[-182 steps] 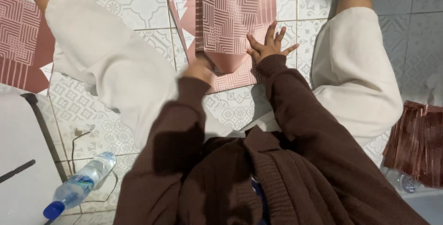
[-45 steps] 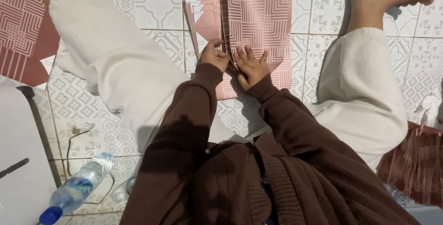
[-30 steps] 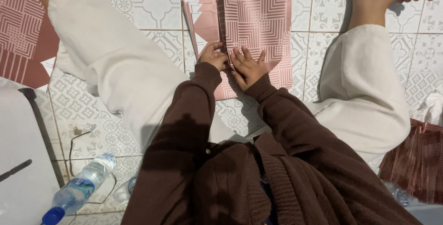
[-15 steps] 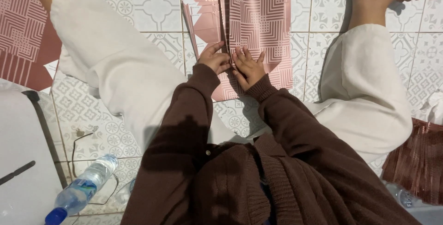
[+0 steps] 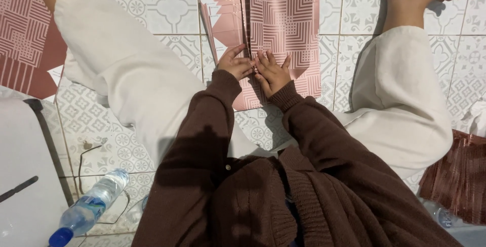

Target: Folding a flat cardboard sheet into a box by following pre-scored lines and tucking in flaps.

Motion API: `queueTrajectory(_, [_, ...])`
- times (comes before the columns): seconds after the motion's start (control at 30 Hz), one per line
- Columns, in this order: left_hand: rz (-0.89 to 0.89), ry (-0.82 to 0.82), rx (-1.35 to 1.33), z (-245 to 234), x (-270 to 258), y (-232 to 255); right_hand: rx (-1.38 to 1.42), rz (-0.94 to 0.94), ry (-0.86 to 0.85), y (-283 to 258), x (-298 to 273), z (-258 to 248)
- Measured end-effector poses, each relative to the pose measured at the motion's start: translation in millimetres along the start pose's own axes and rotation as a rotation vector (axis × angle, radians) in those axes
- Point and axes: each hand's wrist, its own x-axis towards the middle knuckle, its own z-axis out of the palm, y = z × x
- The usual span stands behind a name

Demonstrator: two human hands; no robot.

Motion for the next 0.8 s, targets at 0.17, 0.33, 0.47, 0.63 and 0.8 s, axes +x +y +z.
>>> queueTrajectory(0.17, [0.039, 0.057, 0.111, 4, -6, 3, 0.04, -0.015, 0.114, -1, 1, 1])
queueTrajectory(0.33, [0.068, 0.166, 0.203, 2, 3, -1, -0.081, -0.097, 0.168, 6, -6, 8])
queueTrajectory(0.47, [0.147, 0.316, 0.678, 25, -25, 31, -0.205, -0.078, 0.102, -8, -7, 9])
queueTrajectory(0.63, [0.308, 0.451, 1.195, 28, -36, 42, -0.221, -0.019, 0.021, -15, -9, 13])
queueTrajectory(0.8, [0.17, 0.644, 1.261, 34, -34, 50, -0.251, 0.015, -0.093, -28, -4, 3])
